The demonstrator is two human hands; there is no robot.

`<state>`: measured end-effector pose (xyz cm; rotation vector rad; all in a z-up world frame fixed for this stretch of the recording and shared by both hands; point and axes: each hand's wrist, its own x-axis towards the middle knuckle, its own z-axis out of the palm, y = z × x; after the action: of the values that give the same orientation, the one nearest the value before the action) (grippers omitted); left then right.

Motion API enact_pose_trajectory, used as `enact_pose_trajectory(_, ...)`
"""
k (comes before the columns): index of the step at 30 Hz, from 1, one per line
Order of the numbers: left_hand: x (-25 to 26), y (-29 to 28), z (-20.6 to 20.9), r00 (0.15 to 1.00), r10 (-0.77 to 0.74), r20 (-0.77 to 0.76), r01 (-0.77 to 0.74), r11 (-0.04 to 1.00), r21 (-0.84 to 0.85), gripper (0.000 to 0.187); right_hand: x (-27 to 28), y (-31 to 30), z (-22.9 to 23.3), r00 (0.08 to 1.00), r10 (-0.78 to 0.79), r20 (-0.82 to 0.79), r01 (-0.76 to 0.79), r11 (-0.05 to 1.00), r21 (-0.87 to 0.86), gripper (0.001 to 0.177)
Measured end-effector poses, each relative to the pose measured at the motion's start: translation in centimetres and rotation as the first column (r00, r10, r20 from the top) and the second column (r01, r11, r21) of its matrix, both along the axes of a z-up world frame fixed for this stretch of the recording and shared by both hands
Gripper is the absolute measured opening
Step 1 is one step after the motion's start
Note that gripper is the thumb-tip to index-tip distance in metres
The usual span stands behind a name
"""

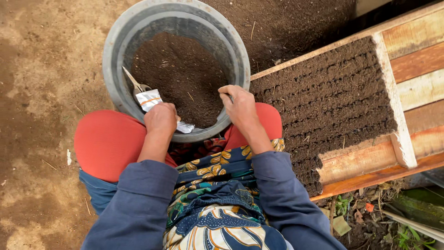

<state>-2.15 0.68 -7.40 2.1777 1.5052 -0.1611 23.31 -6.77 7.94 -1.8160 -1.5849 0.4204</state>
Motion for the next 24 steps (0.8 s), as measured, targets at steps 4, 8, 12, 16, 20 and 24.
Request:
enact_pose_trajectory(4,-1.5,0.4,8.3,0.986,0.136,0.1,-0.139,0.99,0.021,0.008,-3.4,1.0,1.0,0.991,-0.033,-0.128,0.029,0.999,-0.037,0.011)
enact_pose_trajectory(8,-1.8,-0.5,15.6,0.857,0.333,0.394,-0.332,0.94,-0.073,0.017,-6.3,1.4,1.2,0.813,-0.242,-0.53,0.096,0.953,-0.287,0.027)
enact_pose_trajectory(12,-0.7,-0.4,14.0,0.741,0.434,0.512,-0.402,0.898,-0.178,0.018,-8.6,1.6,0.6,0.495,-0.327,-0.805,-0.061,0.911,-0.408,0.071)
enact_pose_trajectory(16,0.3,-1.2,12.4,0.648,0.492,0.581,-0.373,0.87,-0.321,0.035,-8.0,2.1,-4.2,0.44,-0.352,-0.826,0.025,0.924,-0.381,0.037)
enact_pose_trajectory(20,0.8,-1.0,7.0,0.613,0.54,0.576,-0.328,0.838,-0.436,0.045,-7.3,2.1,-4.8,0.529,-0.271,-0.804,-0.002,0.947,-0.32,0.017)
enact_pose_trajectory(24,1.0,-1.8,6.6,0.695,0.52,0.497,-0.333,0.845,-0.418,0.037,-7.8,1.7,-2.4,0.399,-0.328,-0.856,0.044,0.939,-0.34,0.029)
